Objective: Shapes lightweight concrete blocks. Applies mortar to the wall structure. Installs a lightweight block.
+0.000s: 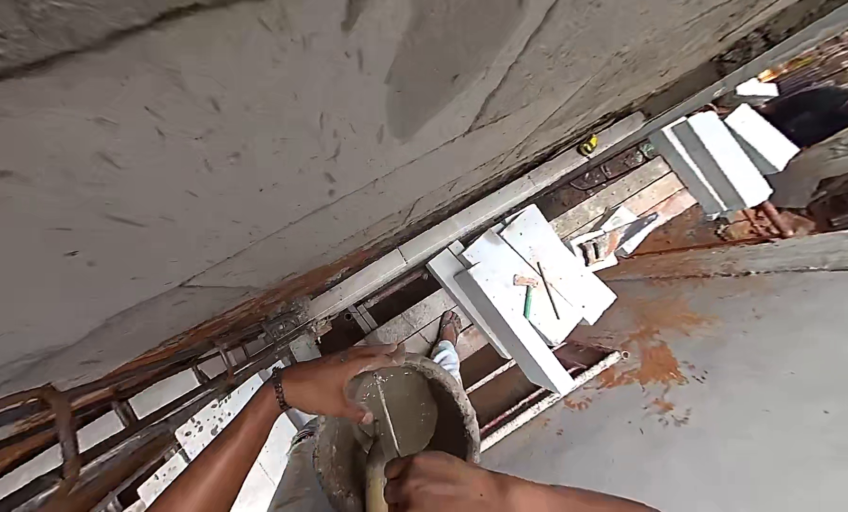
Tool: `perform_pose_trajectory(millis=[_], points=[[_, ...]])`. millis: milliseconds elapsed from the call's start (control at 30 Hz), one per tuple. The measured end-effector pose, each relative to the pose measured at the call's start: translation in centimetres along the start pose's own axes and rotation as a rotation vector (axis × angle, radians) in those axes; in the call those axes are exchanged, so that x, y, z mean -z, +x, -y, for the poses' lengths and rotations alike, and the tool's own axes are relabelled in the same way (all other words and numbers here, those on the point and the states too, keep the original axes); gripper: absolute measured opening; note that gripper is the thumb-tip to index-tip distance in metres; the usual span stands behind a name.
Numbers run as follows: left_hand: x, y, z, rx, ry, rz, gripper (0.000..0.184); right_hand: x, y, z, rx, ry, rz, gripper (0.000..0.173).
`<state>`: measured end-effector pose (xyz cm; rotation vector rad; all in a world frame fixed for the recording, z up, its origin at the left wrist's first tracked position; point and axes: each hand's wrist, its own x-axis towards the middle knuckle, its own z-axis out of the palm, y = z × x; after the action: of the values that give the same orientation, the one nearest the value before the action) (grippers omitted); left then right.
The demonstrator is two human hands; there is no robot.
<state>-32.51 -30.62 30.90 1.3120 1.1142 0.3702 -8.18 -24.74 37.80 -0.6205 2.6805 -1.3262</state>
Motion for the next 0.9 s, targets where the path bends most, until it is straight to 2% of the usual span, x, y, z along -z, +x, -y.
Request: perform_pose_trajectory(millis=[67,100,167,267,300,333,400,500,567,600,667,700,800,867,900], points=[[-1.6,1.8,-0.3,0.063,0.334,0.048,0.073,-2.4,-0.7,-2.4,-0.078,-0.034,0.094,0.026],[-2.8,2.9,0.8,0.044,0.393,0.045,0.066,-4.0,-1.4,-3.9,-0.119,-0.036,0.126,0.024],[-5.1,6.1,4.3,0.036,0.365,0.083,0.048,-7.6,-3.3,-7.8,-0.170,-0.045,0.172,0.021],[-8.1,13.5,11.1,0.009,0.447,0.154,0.022,-13.2,-5.7,-15.0,-0.316,0.091,0.369,0.022],[-9.4,16.0,13.4,-0.013,0.433,0.180,0.019,-14.9,-6.5,-17.8,-0.367,0.126,0.434,0.024],[-10.6,18.6,15.4,-0.001,0.411,0.211,0.020,-16.3,-7.4,-20.7,-0.416,0.159,0.497,0.024],[-12.0,23.5,19.1,0.151,0.347,0.286,0.033,-19.2,-9.5,-26.5,-0.464,0.186,0.585,0.025],[-14.0,29.7,25.0,0.336,0.245,0.286,0.053,-24.4,-13.8,-34.0,-0.393,0.151,0.589,0.022],[-15.4,32.7,28.9,0.378,0.189,0.236,0.060,-27.7,-16.4,-38.0,-0.297,0.090,0.516,0.021],[-16.1,34.0,30.6,0.397,0.168,0.222,0.061,-29.0,-17.8,-39.3,-0.236,-0.006,0.407,0.020],[-17.2,36.2,33.5,0.400,0.130,0.186,0.055,-31.1,-20.4,-40.4,-0.160,-0.338,0.021,0.021],[-17.4,37.2,34.7,0.376,0.116,0.168,0.050,-31.9,-21.4,-40.6,-0.244,-0.435,-0.144,0.022],[-17.2,39.4,37.2,0.318,0.077,0.116,0.039,-34.4,-22.6,-41.6,-0.796,-0.465,-0.464,0.018],[-17.0,40.1,38.1,0.302,0.037,0.098,0.036,-35.8,-23.0,-42.7,-1.108,-0.366,-0.446,0.016],[-16.9,40.3,38.4,0.285,0.027,0.083,0.034,-36.7,-23.1,-43.5,-1.170,-0.364,-0.445,0.014]])
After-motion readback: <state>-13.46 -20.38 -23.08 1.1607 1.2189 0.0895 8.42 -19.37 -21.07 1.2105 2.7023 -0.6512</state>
